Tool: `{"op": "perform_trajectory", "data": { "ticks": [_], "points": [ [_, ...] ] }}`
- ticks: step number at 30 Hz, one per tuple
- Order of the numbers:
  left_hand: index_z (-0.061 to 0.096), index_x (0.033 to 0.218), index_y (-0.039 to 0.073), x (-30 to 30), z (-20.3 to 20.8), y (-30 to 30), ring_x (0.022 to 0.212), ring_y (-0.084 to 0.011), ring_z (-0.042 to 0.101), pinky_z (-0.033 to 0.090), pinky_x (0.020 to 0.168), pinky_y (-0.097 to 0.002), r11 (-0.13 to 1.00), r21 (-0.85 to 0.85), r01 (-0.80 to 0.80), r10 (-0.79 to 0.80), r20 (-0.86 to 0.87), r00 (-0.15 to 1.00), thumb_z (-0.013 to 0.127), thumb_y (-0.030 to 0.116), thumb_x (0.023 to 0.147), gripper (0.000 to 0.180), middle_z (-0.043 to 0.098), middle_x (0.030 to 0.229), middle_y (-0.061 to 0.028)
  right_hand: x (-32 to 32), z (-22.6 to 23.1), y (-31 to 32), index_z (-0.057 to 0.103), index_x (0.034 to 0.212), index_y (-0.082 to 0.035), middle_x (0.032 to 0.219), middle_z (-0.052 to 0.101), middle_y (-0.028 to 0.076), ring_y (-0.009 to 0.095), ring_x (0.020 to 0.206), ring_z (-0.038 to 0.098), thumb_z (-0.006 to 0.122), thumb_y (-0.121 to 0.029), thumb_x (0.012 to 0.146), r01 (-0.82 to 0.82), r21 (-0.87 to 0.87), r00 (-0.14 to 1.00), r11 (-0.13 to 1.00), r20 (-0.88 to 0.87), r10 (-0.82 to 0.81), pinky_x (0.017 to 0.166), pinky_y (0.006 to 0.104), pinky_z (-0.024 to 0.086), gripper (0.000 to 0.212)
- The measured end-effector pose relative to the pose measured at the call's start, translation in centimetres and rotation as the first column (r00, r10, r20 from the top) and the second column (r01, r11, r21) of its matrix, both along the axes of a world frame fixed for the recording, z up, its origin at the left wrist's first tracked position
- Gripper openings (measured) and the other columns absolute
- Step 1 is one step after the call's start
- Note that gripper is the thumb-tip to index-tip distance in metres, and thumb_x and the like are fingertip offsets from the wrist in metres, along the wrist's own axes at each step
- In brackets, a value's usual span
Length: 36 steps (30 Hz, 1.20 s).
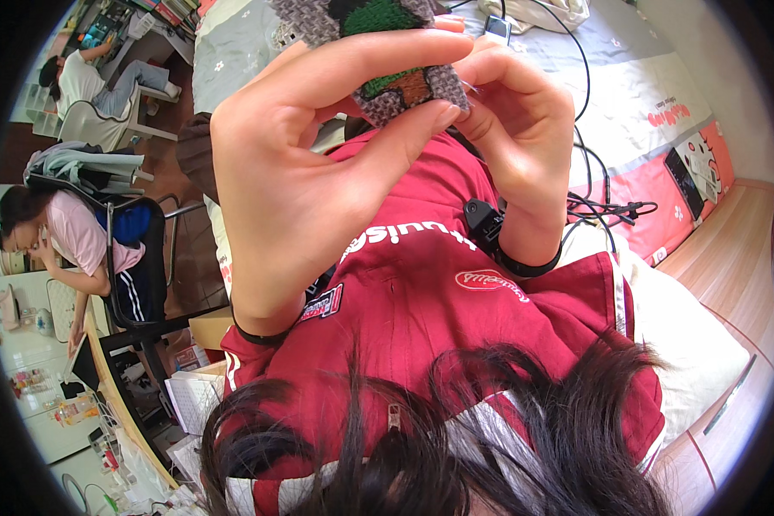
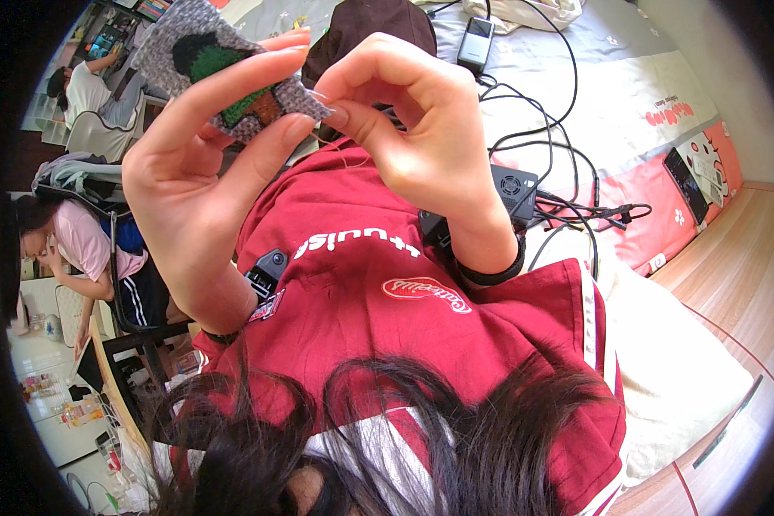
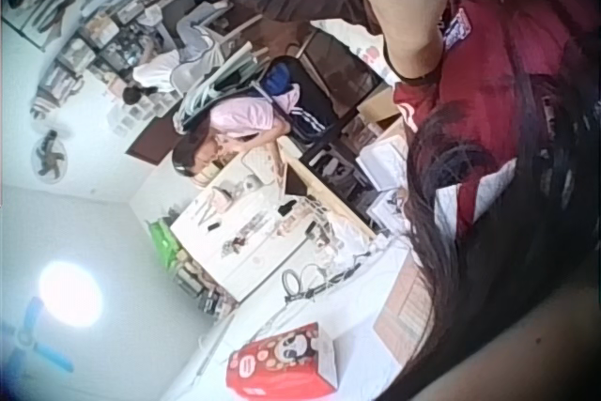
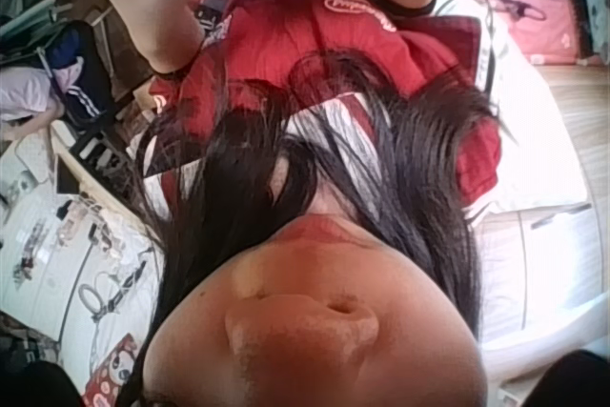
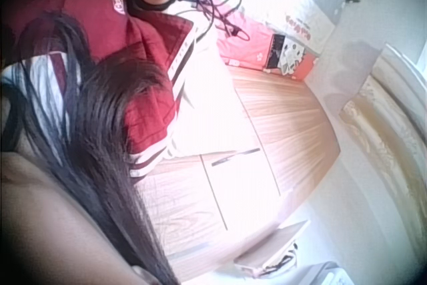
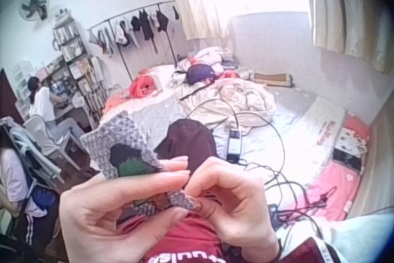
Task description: The recorder is cross-stitching a small pattern on fabric using a needle and thread.
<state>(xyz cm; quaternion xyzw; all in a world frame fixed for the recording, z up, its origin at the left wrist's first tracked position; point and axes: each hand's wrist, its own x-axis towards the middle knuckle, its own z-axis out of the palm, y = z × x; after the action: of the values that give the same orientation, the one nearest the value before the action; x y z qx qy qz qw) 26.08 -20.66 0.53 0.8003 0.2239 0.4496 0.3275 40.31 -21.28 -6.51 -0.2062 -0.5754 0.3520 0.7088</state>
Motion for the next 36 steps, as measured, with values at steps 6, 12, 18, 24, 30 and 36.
{"op": "perform_trajectory", "data": {
  "ticks": [6, 12, 18, 24, 30, 36],
  "points": [
    [0.055, 0.1, -0.009, 0.0, 0.0, 0.2, 0.098, -0.0226, 0.054, 0.042, 0.086, -0.0295, 0.999, 0.028, 0.03, -0.03, -0.008, 1.0, 0.061, -0.014, 0.064, 0.036, 0.057, 0.102, -0.0198, -0.1, 0.0, 0.1, 0.053, 0.082, 0.005, 0.08, 0.055, 0.005, 0.011, 0.077, 0.054, 0.052, 0.014, 0.073, -0.039, -0.008, 0.998, 0.999, -0.05, 0.038, 0.071, 0.0213, 0.045, 0.013],
    [0.055, 0.1, -0.009, 0.2, -0.1, 0.3, 0.098, -0.0221, 0.054, 0.042, 0.086, -0.0293, 0.997, -0.038, 0.063, -0.061, 0.048, 0.997, 0.061, -0.014, 0.065, 0.036, 0.057, 0.102, -0.0195, 0.0, -0.3, 0.5, 0.053, 0.083, 0.005, 0.079, 0.056, 0.005, 0.01, 0.077, 0.054, 0.05, 0.014, 0.074, -0.122, 0.007, 0.987, 0.992, -0.101, 0.122, 0.07, 0.0214, 0.045, 0.013],
    [0.055, 0.103, -0.006, -0.2, -0.9, 0.9, 0.095, -0.015, 0.054, 0.043, 0.081, -0.0238, 0.997, -0.033, -0.068, 0.061, -0.183, 0.981, 0.06, -0.012, 0.068, 0.036, 0.057, 0.104, -0.0133, -0.3, 0.1, 0.4, 0.056, 0.094, 0.002, 0.082, 0.058, 0.004, 0.008, 0.077, 0.055, 0.052, 0.004, 0.079, 0.044, -0.134, 0.997, 0.99, -0.06, -0.052, 0.065, 0.0203, 0.046, 0.015],
    [0.059, 0.104, 0.006, -0.1, -1.3, 1.6, 0.065, -0.0103, 0.05, 0.042, 0.058, -0.0209, 0.993, -0.062, -0.102, 0.09, -0.166, 0.982, 0.061, -0.004, 0.068, 0.038, 0.06, 0.099, -0.0076, 0.6, 0.6, 0.3, 0.063, 0.082, -0.007, 0.079, 0.056, 0.004, 0.013, 0.067, 0.055, 0.064, 0.001, 0.067, 0.598, 0.231, 0.744, 0.767, 0.196, -0.639, 0.059, 0.0233, 0.044, 0.017],
    [0.058, 0.104, 0.005, 0.4, -1.3, 1.7, 0.065, -0.0075, 0.05, 0.043, 0.059, -0.0192, 0.986, -0.15, -0.079, 0.05, -0.189, 0.981, 0.059, -0.006, 0.069, 0.037, 0.06, 0.096, -0.0067, 0.1, 0.3, 0.5, 0.064, 0.073, -0.007, 0.074, 0.053, 0.004, 0.017, 0.07, 0.054, 0.067, 0.001, 0.058, 0.546, 0.251, 0.762, 0.799, 0.247, -0.599, 0.059, 0.0257, 0.044, 0.018],
    [0.058, 0.105, 0.003, 0.8, -1.5, 1.9, 0.065, -0.0044, 0.047, 0.041, 0.059, -0.017, 0.987, -0.161, 0.019, -0.038, -0.111, 0.993, 0.058, -0.008, 0.069, 0.038, 0.058, 0.106, -0.0051, 0.6, -0.5, 1.3, 0.053, 0.081, -0.002, 0.081, 0.054, 0.006, 0.016, 0.075, 0.054, 0.057, -0.003, 0.078, 0.13, 0.175, 0.974, 0.976, -0.206, -0.093, 0.073, 0.0289, 0.043, 0.006]
  ]
}}
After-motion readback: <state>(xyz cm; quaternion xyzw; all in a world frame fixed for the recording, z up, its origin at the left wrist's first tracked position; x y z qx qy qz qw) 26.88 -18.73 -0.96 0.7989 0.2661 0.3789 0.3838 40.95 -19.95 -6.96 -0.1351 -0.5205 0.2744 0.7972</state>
